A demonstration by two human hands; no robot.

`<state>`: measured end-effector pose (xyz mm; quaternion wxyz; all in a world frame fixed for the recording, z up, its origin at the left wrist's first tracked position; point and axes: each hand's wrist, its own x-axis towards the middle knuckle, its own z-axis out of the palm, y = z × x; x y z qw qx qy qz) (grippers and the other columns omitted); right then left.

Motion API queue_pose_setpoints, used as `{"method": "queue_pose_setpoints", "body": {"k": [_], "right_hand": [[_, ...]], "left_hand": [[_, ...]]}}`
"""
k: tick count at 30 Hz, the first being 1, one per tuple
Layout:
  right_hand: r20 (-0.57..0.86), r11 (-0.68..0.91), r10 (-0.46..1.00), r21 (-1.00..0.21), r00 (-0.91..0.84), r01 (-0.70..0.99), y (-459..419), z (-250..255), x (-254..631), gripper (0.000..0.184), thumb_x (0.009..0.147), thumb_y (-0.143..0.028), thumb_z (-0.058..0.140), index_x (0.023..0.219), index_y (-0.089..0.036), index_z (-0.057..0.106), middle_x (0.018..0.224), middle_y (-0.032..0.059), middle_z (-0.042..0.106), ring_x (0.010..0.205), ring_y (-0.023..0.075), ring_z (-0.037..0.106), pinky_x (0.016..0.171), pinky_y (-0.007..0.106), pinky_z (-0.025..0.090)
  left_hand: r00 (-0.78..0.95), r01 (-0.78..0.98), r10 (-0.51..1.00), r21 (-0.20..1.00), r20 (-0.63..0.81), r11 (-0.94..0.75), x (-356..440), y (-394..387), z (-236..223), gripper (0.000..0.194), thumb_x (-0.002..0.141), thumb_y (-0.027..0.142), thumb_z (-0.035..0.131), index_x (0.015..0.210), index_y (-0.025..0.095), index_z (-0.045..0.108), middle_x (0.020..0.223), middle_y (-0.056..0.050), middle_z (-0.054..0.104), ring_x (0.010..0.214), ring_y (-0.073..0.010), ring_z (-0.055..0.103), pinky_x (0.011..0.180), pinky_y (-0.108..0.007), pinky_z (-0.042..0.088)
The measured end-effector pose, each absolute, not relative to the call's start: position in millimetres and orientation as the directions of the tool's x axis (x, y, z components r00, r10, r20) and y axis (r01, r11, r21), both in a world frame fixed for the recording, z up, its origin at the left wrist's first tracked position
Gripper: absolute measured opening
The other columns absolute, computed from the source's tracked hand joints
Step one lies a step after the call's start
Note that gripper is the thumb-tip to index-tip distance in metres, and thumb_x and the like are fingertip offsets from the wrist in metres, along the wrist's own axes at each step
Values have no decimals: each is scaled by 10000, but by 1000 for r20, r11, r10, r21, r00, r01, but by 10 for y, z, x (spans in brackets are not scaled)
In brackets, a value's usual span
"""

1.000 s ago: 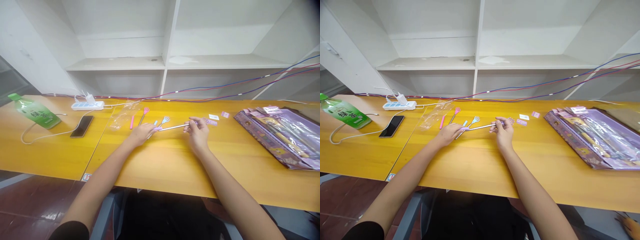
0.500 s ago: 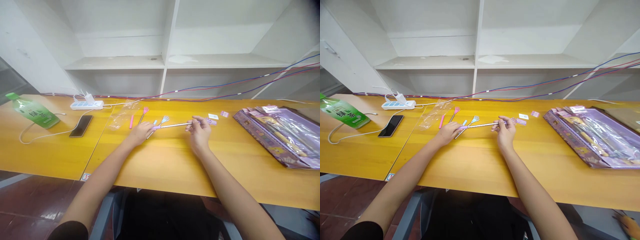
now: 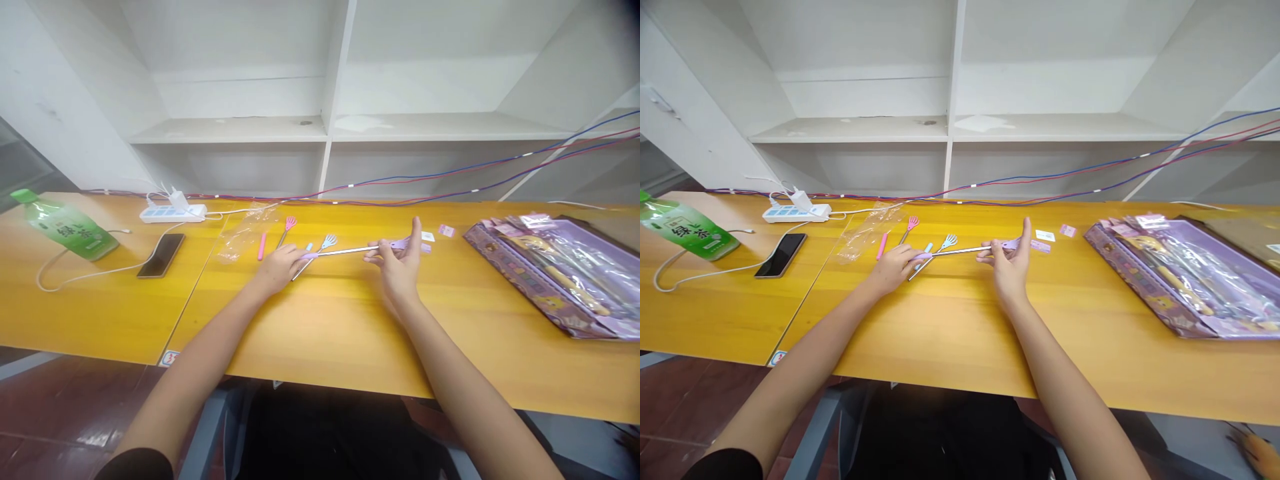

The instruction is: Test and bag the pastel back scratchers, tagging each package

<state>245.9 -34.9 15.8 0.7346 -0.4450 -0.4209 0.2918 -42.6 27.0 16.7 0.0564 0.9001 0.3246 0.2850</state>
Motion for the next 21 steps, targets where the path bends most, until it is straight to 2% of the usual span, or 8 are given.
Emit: {"method": "queue_pose_setpoints", "body": {"k": [5, 9, 11, 16, 21], "right_hand": [[351, 421, 811, -906, 468, -50, -396, 255, 2475, 1129, 861, -359, 790, 1704, -388, 40, 943, -31, 740, 641, 127, 720, 653, 302, 679], [326, 391, 829, -919, 455, -54, -389, 257, 2503, 1213, 804, -326, 829, 1691, -419, 6, 943, -52, 732, 585, 127, 712, 598, 302, 673], [312, 384, 834, -921, 455, -71, -373, 237, 2528, 1170, 810, -331, 813, 1683, -404, 37, 907, -56, 726, 560, 127, 703, 571, 290, 659], [329, 427, 785, -901, 524, -74, -343, 207, 2572, 908, 887, -357, 725, 1618, -370, 185, 875, -20, 719, 505, 139, 676, 515, 283, 609], [321, 408, 818, -909, 478, -88, -345, 161, 2428, 827, 860, -390, 776, 1523, -345, 282, 883, -6, 716, 528, 161, 692, 528, 300, 607]], "left_hand": [[649, 529, 613, 311, 451, -789, -411, 240, 189, 398, 1103, 453, 452, 1321, 276, 734, 988, -64, 690, 967, -200, 652, 871, -312, 504], [641, 498, 624, 377, 447, -781, -360, 181, 222, 385, 1105, 429, 459, 1326, 273, 734, 1051, -71, 717, 1000, -193, 667, 905, -308, 510], [627, 494, 635, 399, 451, -772, -340, 164, 230, 376, 1105, 421, 464, 1319, 275, 737, 1078, -69, 728, 1026, -191, 672, 930, -307, 509], [598, 505, 680, 459, 424, -731, -319, 142, 236, 377, 1107, 400, 459, 1331, 232, 712, 1143, -85, 740, 1066, -212, 672, 977, -340, 506], [606, 435, 703, 584, 372, -685, -258, 77, 212, 446, 1015, 473, 641, 1378, 215, 669, 1018, -53, 744, 907, -194, 679, 882, -311, 517]]}}
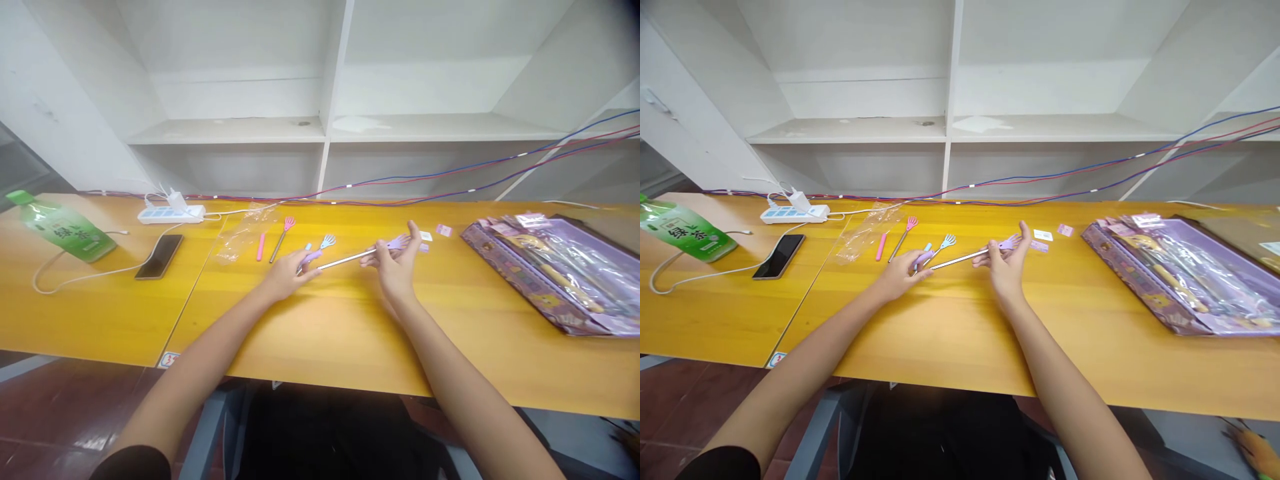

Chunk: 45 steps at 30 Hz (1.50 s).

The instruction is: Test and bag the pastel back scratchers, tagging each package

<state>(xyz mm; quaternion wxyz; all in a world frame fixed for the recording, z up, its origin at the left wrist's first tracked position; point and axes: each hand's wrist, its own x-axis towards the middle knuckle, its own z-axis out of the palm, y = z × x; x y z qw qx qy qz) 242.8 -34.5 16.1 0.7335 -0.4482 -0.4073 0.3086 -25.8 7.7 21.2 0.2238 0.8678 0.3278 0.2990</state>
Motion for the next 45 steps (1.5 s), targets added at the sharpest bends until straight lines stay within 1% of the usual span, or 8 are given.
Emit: {"method": "queue_pose_setpoints", "body": {"k": [5, 9, 14, 18, 22, 35, 40, 45], "right_hand": [[264, 318, 901, -942, 343, -109, -322, 57, 2302, 644, 857, -494, 776, 1381, -301, 456, 835, -39, 688, 610, 162, 726, 603, 310, 635], [289, 279, 947, -957, 142, 85, -338, 14, 2325, 450, 860, -574, 773, 1121, -232, 644, 833, -3, 708, 710, 160, 726, 676, 303, 631], [203, 221, 973, -954, -107, 204, -390, -5, 2306, 427, 910, -633, 698, 1018, -225, 633, 724, -3, 709, 612, 169, 684, 611, 307, 592], [294, 287, 955, -900, -31, 327, -375, 22, 2411, 384, 971, -619, 613, 949, -236, 634, 679, -19, 672, 629, 166, 652, 663, 298, 542], [373, 314, 926, -839, 50, 444, -357, 55, 2563, 347, 987, -577, 602, 903, -241, 636, 681, -19, 659, 670, 171, 623, 705, 297, 478], [342, 263, 938, -818, 64, 512, -341, 79, 2638, 356, 1006, -573, 545, 881, -249, 621, 658, -16, 665, 674, 187, 612, 711, 305, 450], [330, 246, 942, -803, 60, 543, -352, 75, 2619, 378, 1004, -593, 527, 873, -251, 620, 631, -18, 655, 656, 195, 611, 702, 311, 448], [308, 220, 949, -799, 65, 560, -394, 102, 2592, 380, 999, -603, 537, 891, -254, 641, 577, -24, 628, 606, 201, 607, 682, 318, 448]], "left_hand": [[625, 418, 711, 630, 324, -655, -200, 46, 153, 363, 1017, 445, 640, 1287, 219, 729, 934, -36, 751, 812, -183, 665, 800, -285, 497], [607, 436, 744, 666, 279, -605, -196, 50, 150, 403, 1050, 424, 568, 1363, 203, 693, 1000, -60, 767, 881, -206, 697, 830, -292, 511], [652, 434, 721, 665, 233, -608, -202, 34, 194, 416, 1085, 486, 478, 1321, 231, 707, 1062, -43, 768, 956, -209, 714, 861, -290, 517], [635, 454, 715, 609, 292, -651, -249, 58, 259, 482, 1124, 513, 336, 1282, 268, 719, 1109, -42, 763, 1061, -213, 705, 929, -308, 512], [631, 491, 691, 507, 353, -708, -299, 119, 275, 478, 1123, 496, 345, 1286, 272, 734, 1157, -71, 753, 1102, -222, 678, 986, -340, 498], [620, 490, 677, 479, 395, -728, -314, 164, 203, 402, 1104, 456, 445, 1294, 267, 745, 1062, -69, 717, 1004, -203, 655, 912, -320, 498], [631, 514, 652, 404, 420, -757, -326, 162, 195, 413, 1112, 440, 426, 1308, 260, 742, 953, -55, 660, 916, -180, 632, 842, -283, 487], [649, 527, 622, 330, 438, -783, -340, 142, 186, 410, 1113, 432, 420, 1327, 278, 734, 976, -64, 675, 909, -176, 641, 830, -273, 492]]}}
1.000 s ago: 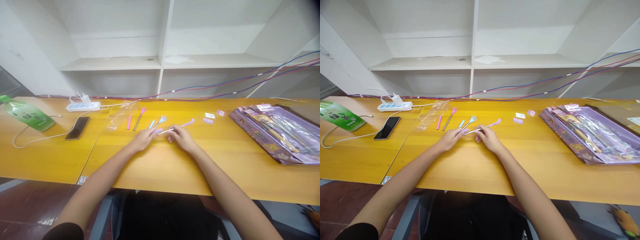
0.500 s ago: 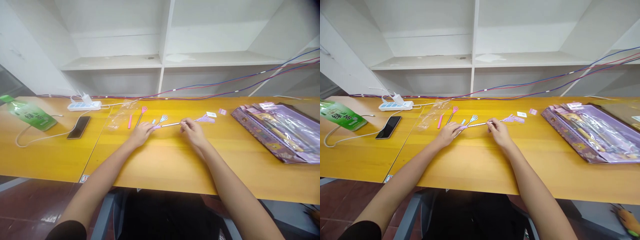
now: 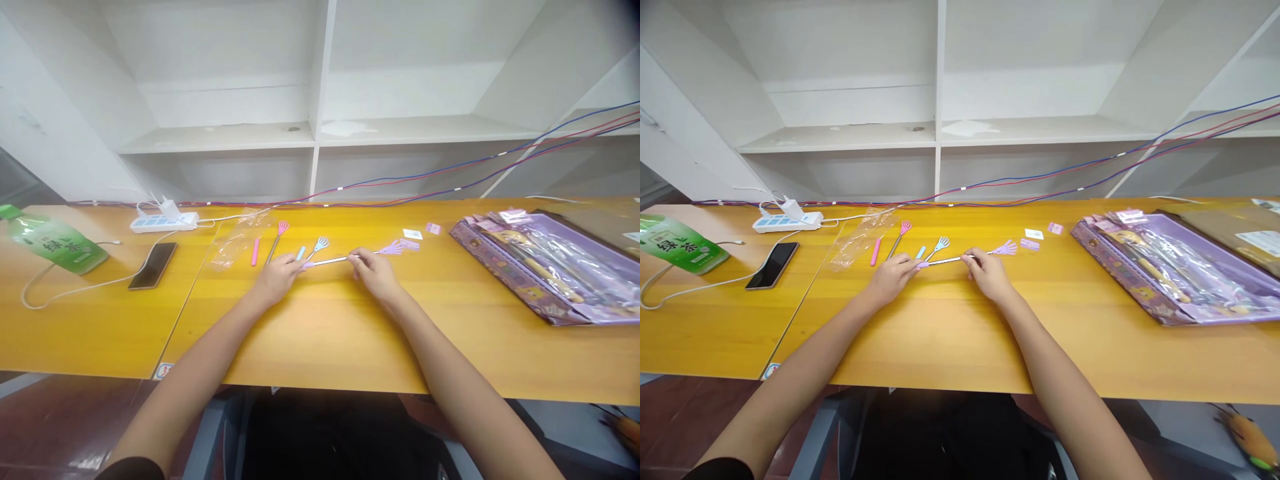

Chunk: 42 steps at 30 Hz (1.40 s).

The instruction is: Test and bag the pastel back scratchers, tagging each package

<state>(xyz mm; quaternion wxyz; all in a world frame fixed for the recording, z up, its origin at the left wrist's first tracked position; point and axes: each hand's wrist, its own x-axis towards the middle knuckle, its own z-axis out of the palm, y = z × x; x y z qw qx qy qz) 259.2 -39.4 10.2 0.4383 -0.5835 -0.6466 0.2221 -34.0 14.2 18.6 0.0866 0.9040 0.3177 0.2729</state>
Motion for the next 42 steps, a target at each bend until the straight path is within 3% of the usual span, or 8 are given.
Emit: {"method": "queue_pose_setpoints", "body": {"k": [10, 26, 29, 32, 35, 37, 40, 42], "right_hand": [[296, 223, 954, -818, 56, 530, -445, 97, 2546, 381, 1022, -579, 508, 925, -242, 656, 530, -43, 573, 536, 177, 564, 627, 294, 436], [262, 225, 965, -816, -5, 533, -525, 153, 2277, 417, 1041, -595, 482, 911, -235, 648, 494, -41, 550, 497, 173, 557, 586, 280, 438], [274, 220, 962, -755, -7, 617, -513, 238, 2347, 401, 1036, -580, 511, 1083, -230, 701, 578, -22, 610, 538, 182, 577, 606, 291, 434], [389, 220, 916, -684, 93, 696, -516, 335, 2534, 431, 1049, -532, 510, 1302, -228, 681, 706, 2, 665, 572, 177, 572, 646, 309, 439], [591, 247, 774, -612, 226, 751, -505, 375, 2761, 406, 1066, -494, 470, 1215, -211, 720, 835, 50, 674, 667, 188, 593, 722, 338, 476], [687, 303, 697, -545, 208, 782, -474, 355, 2880, 380, 1046, -490, 511, 1168, -207, 732, 1016, 101, 670, 858, 221, 643, 854, 374, 505], [652, 379, 753, -542, 91, 750, -394, 264, 2964, 380, 1015, -505, 568, 1217, -214, 707, 1156, 121, 650, 1014, 246, 644, 939, 398, 501], [546, 377, 837, -606, 22, 701, -335, 181, 2974, 349, 1018, -516, 558, 1110, -217, 712, 1029, 86, 679, 915, 226, 638, 853, 370, 497]], "left_hand": [[660, 519, 533, 191, 529, -833, -328, 119, 181, 406, 1121, 392, 414, 1305, 229, 736, 918, -66, 682, 812, -150, 630, 744, -247, 471], [668, 500, 550, 246, 501, -831, -216, 6, 130, 338, 1112, 364, 469, 1285, 228, 725, 1005, -58, 731, 847, -138, 694, 747, -233, 496], [622, 554, 608, 272, 494, -787, -180, 23, 151, 341, 1110, 378, 471, 1290, 232, 722, 1027, -63, 730, 891, -153, 699, 775, -248, 497], [580, 579, 641, 298, 503, -759, -204, 81, 170, 342, 1108, 375, 472, 1279, 233, 732, 1033, -64, 731, 920, -166, 694, 814, -266, 500], [556, 583, 650, 314, 519, -749, -283, 160, 174, 349, 1101, 399, 487, 1251, 227, 751, 990, -59, 725, 913, -174, 683, 830, -282, 501], [549, 575, 641, 315, 536, -755, -332, 208, 166, 357, 1097, 418, 493, 1223, 227, 767, 966, -58, 718, 906, -180, 672, 834, -294, 500], [572, 537, 606, 305, 553, -786, -368, 255, 148, 344, 1090, 420, 510, 1207, 241, 779, 943, -57, 711, 899, -187, 655, 837, -310, 496], [593, 502, 585, 313, 554, -806, -378, 268, 143, 322, 1084, 404, 529, 1198, 241, 782, 949, -57, 718, 907, -189, 654, 850, -317, 498]]}}
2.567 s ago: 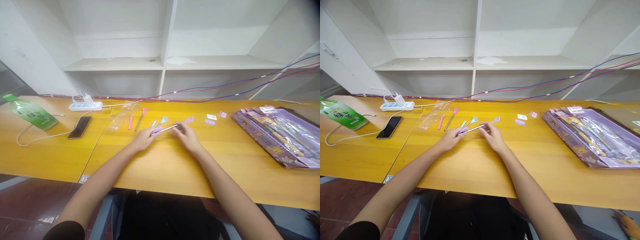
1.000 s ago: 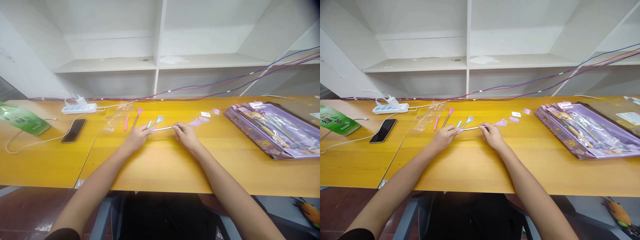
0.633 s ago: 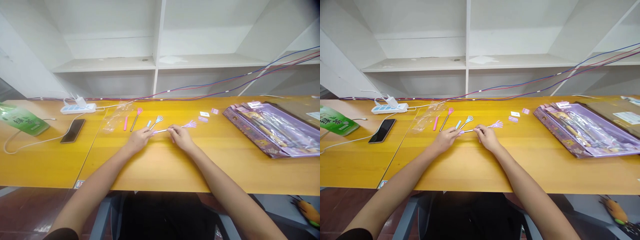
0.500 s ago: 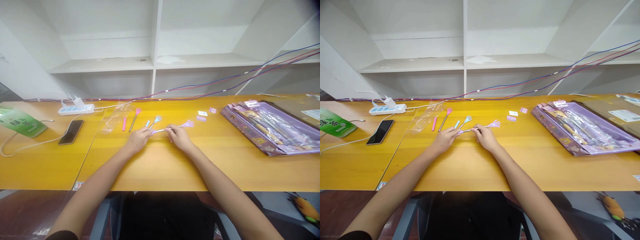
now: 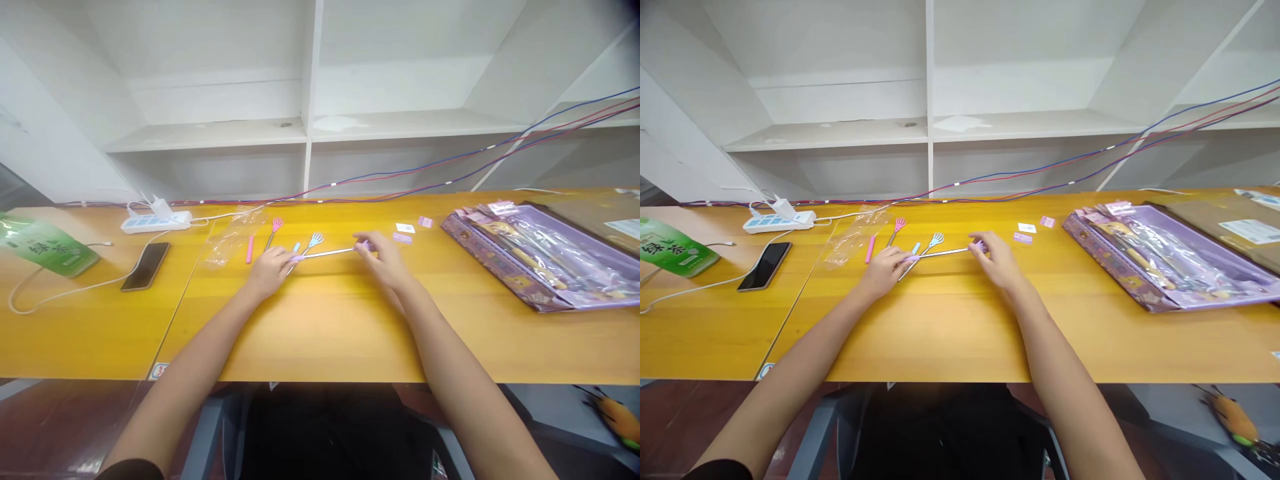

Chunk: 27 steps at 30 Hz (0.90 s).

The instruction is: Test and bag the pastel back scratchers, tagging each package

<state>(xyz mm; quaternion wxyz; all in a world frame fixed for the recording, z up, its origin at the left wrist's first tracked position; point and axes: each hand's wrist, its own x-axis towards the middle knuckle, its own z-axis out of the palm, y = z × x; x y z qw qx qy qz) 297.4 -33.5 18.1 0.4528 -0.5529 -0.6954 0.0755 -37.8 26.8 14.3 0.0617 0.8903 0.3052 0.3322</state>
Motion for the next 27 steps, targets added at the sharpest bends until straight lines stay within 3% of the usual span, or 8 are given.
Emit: {"method": "queue_pose_setpoints", "body": {"k": [3, 5, 17, 27], "right_hand": [[439, 331, 898, -704, 18, 628, -270, 73, 2961, 391, 1000, -563, 559, 858, -216, 671, 812, 35, 644, 765, 194, 578, 729, 331, 443], [420, 319, 906, -751, 46, 578, -255, 40, 2942, 429, 979, -595, 572, 790, -215, 637, 769, 19, 613, 739, 182, 547, 709, 320, 417], [304, 243, 952, -823, 37, 514, -374, 87, 2704, 456, 978, -637, 541, 768, -235, 578, 657, -19, 488, 700, 179, 491, 680, 298, 405], [280, 228, 960, -819, 20, 527, -416, 94, 2599, 467, 1002, -626, 511, 746, -240, 568, 636, -12, 482, 692, 187, 504, 665, 303, 411]], "left_hand": [[602, 469, 573, 335, 556, -817, -391, 267, 153, 293, 1072, 389, 560, 1171, 236, 789, 957, -59, 725, 924, -189, 662, 859, -318, 507], [604, 457, 566, 338, 561, -823, -395, 250, 166, 290, 1070, 386, 564, 1171, 238, 791, 956, -61, 725, 922, -187, 671, 853, -314, 515], [619, 487, 538, 257, 572, -834, -355, 86, 202, 315, 1085, 387, 533, 1217, 250, 784, 1017, -62, 757, 872, -147, 705, 758, -255, 516], [625, 513, 550, 240, 554, -824, -315, 28, 194, 309, 1083, 380, 539, 1191, 230, 787, 997, -62, 756, 839, -140, 700, 727, -249, 497]]}}
